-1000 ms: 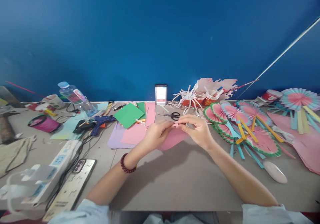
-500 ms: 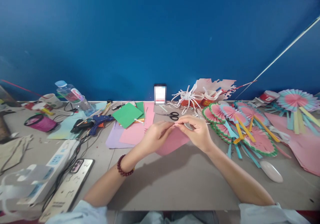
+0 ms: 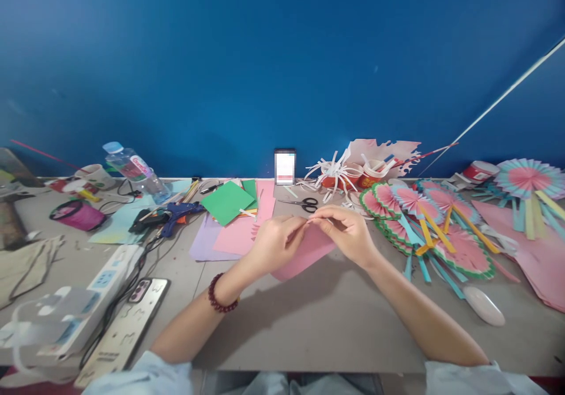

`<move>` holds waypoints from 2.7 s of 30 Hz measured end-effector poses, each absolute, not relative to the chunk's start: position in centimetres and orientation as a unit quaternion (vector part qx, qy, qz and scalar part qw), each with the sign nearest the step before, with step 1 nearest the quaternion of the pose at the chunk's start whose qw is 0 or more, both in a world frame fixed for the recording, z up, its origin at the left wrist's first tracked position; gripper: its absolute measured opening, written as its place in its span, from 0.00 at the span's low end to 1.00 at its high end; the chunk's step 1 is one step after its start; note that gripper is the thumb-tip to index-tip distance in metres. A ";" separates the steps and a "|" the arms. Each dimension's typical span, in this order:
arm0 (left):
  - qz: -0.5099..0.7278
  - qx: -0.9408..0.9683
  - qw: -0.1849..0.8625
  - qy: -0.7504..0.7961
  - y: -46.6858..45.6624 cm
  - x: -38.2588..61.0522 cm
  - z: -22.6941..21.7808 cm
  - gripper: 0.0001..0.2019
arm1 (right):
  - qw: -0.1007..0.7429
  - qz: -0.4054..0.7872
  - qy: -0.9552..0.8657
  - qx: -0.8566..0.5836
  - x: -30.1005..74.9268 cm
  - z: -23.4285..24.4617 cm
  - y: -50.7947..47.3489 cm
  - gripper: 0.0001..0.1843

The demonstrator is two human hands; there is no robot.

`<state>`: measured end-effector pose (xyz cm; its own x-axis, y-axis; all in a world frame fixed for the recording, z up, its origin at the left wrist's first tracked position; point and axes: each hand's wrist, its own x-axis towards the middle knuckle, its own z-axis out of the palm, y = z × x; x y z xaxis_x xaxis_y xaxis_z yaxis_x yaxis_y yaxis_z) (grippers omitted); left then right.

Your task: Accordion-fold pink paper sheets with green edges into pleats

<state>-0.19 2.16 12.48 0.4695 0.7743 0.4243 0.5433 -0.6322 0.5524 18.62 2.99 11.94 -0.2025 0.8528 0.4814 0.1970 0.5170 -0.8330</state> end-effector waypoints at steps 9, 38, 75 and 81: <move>0.288 0.832 0.254 0.401 2.0 -0.2 13.3 0.12 | 0.504 0.361 -0.689 -0.374 19.0 12.1 3.3 0.07; 0.285 0.836 0.180 0.433 1.6 -0.2 12.8 0.14 | 0.457 0.354 -0.736 -0.353 19.5 12.5 3.4 0.10; 0.239 0.839 0.169 0.459 1.9 0.0 12.7 0.14 | 0.396 0.285 -0.775 -0.402 19.8 13.3 3.4 0.05; 0.261 0.817 0.222 0.463 2.2 -0.3 13.4 0.14 | 0.400 0.283 -0.756 -0.435 20.6 13.2 3.9 0.05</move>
<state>-0.29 2.16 13.43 0.4342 0.8731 0.2217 0.6415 -0.4725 0.6044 20.56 3.87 13.25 -0.3022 0.8835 0.3579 0.4307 0.4615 -0.7756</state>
